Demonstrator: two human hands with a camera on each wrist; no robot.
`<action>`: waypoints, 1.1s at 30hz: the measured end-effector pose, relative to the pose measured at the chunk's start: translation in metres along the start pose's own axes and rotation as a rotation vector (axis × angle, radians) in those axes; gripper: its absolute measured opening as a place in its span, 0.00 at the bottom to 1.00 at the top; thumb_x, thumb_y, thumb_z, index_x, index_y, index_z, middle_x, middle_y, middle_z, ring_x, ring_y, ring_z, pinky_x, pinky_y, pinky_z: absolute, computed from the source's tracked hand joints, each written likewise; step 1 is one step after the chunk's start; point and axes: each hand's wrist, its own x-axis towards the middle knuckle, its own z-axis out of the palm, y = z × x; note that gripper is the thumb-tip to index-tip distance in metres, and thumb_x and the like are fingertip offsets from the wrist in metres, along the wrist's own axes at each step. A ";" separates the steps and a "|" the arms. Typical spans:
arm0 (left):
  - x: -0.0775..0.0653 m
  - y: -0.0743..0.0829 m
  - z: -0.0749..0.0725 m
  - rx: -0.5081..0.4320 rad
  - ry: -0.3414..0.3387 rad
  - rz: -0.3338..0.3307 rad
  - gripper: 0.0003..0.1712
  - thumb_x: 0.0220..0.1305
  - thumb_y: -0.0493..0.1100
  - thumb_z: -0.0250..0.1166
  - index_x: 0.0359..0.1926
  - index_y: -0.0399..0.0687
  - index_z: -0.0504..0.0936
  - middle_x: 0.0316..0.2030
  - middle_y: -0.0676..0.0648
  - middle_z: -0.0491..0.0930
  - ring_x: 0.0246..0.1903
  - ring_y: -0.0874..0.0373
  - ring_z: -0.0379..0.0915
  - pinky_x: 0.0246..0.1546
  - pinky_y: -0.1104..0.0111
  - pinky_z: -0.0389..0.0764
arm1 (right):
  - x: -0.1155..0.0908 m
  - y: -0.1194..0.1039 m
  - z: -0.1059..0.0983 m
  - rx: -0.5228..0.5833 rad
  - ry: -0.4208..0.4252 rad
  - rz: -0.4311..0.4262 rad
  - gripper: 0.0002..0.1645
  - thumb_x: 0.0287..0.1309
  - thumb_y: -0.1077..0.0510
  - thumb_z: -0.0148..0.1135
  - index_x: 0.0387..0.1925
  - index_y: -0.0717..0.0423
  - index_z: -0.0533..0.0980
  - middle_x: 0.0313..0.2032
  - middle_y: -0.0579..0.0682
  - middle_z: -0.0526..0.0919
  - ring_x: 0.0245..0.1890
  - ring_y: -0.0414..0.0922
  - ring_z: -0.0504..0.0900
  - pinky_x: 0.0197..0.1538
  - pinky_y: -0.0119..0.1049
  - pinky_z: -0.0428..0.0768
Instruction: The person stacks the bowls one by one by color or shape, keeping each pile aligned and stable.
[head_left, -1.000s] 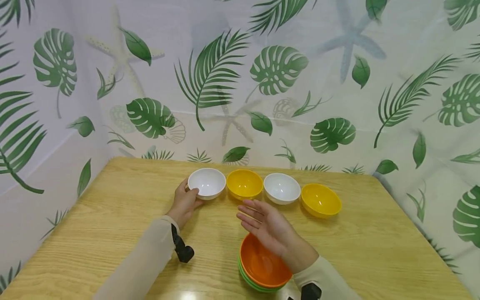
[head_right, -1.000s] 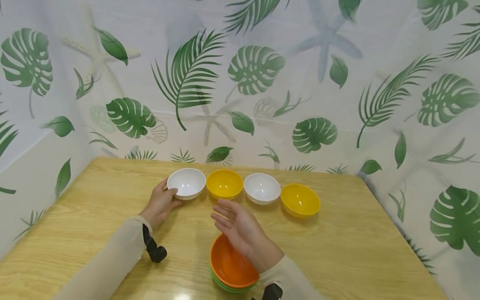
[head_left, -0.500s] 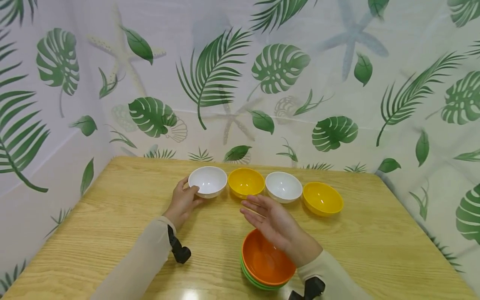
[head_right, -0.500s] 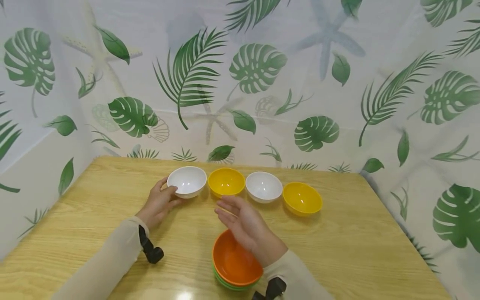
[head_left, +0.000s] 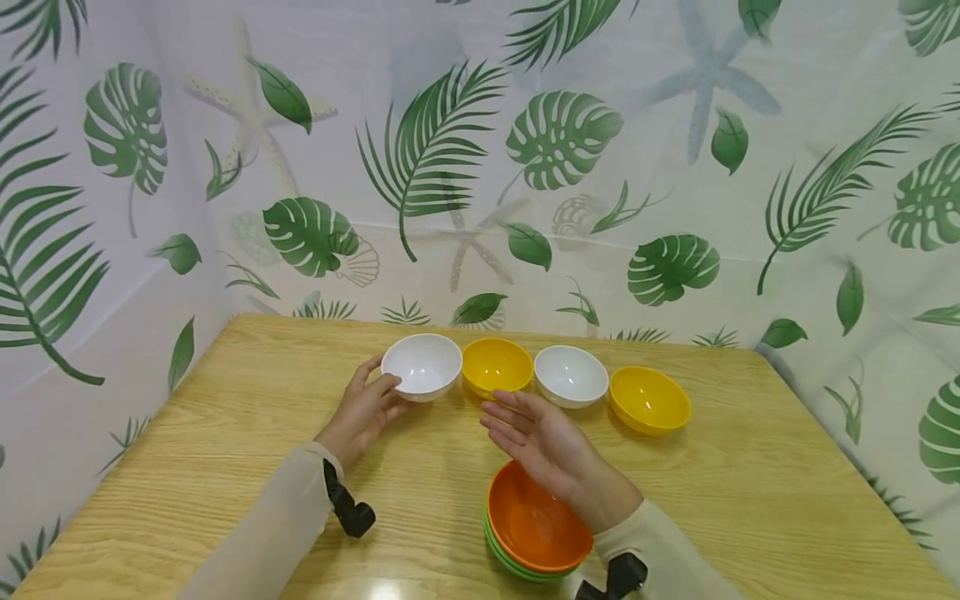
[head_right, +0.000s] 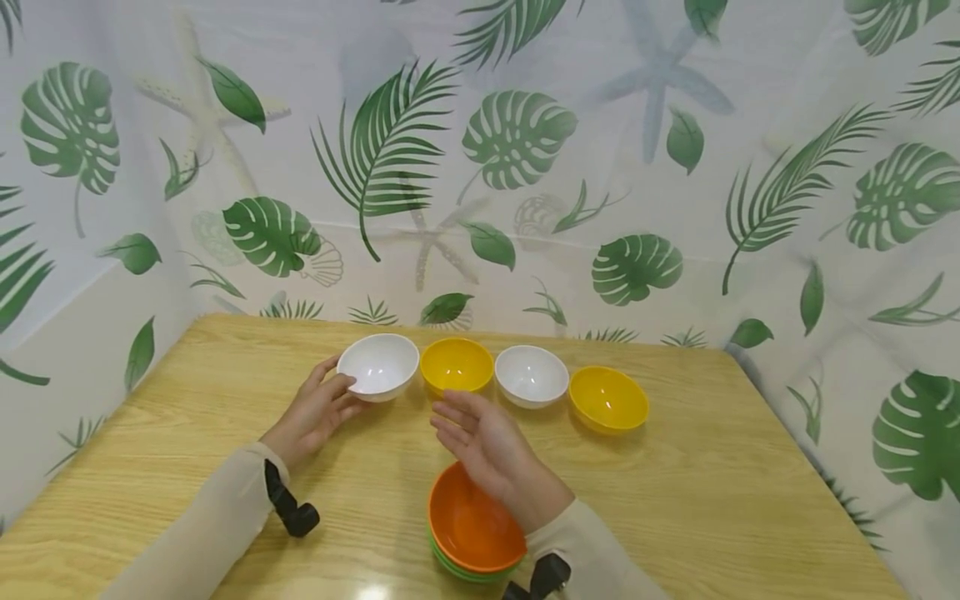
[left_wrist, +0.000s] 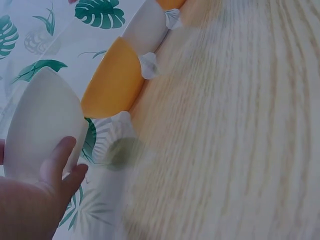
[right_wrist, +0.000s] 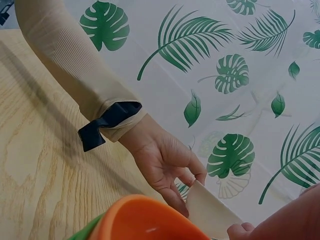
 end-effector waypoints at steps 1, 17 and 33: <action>-0.001 0.000 0.000 -0.007 -0.015 0.000 0.36 0.64 0.33 0.51 0.70 0.49 0.48 0.63 0.33 0.54 0.41 0.53 0.75 0.46 0.62 0.76 | 0.000 0.000 0.000 0.002 -0.002 0.001 0.31 0.72 0.54 0.37 0.67 0.71 0.52 0.65 0.67 0.56 0.63 0.57 0.60 0.63 0.42 0.61; -0.018 0.003 0.005 0.045 -0.168 0.013 0.37 0.66 0.39 0.56 0.72 0.49 0.51 0.63 0.36 0.57 0.45 0.49 0.75 0.48 0.59 0.74 | 0.002 0.001 0.004 0.061 0.022 -0.025 0.32 0.73 0.54 0.36 0.70 0.67 0.45 0.69 0.62 0.48 0.67 0.54 0.50 0.65 0.44 0.54; -0.034 0.002 0.023 0.026 -0.250 0.023 0.37 0.65 0.43 0.59 0.71 0.50 0.53 0.60 0.35 0.61 0.47 0.48 0.74 0.48 0.58 0.74 | -0.001 0.003 0.008 0.004 0.010 -0.083 0.31 0.71 0.56 0.40 0.69 0.65 0.49 0.68 0.58 0.49 0.67 0.53 0.50 0.65 0.44 0.56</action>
